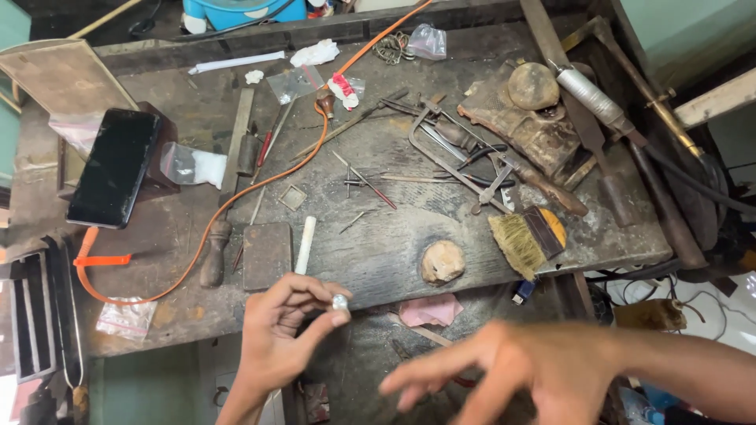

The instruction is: The person uses a jeweler's saw to cut a metal ring, brushes the workbench, and then files the ring to smooth it.

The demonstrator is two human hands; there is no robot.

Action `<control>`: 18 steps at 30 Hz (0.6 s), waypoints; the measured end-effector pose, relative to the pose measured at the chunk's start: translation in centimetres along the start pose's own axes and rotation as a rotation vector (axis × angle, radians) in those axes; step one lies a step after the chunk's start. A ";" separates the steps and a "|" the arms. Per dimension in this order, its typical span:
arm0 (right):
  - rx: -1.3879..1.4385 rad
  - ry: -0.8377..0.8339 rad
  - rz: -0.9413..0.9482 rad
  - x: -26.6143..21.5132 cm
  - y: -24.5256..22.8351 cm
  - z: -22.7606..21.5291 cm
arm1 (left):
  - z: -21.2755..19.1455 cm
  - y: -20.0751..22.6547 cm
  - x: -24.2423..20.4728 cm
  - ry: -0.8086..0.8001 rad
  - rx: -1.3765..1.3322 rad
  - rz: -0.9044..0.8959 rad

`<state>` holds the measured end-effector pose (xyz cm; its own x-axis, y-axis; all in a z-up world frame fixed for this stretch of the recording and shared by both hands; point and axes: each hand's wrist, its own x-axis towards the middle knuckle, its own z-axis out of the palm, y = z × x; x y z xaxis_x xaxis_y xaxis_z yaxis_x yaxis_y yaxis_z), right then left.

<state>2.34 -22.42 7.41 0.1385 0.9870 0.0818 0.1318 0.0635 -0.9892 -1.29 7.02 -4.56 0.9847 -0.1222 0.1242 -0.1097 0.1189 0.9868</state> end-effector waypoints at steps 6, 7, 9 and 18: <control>-1.119 0.653 0.398 0.2 9.8 -7.3 | 0.9 -2.3 -1.0 0.082 -0.074 -0.050; -1.124 0.652 0.395 0.2 11.0 -8.3 | 1.3 -2.6 -0.8 0.083 -0.074 -0.044; -1.366 0.613 0.605 0.6 13.8 -10.1 | 1.8 -2.9 -0.7 0.109 -0.167 -0.056; -1.365 0.519 0.520 2.8 14.4 -11.8 | 2.9 -3.4 0.8 0.096 -0.250 0.041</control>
<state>16.18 -20.46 -5.14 0.7271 0.6802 0.0935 0.6865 -0.7220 -0.0863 -0.49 3.65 -7.49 0.9898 -0.0197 0.1410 -0.1244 0.3631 0.9234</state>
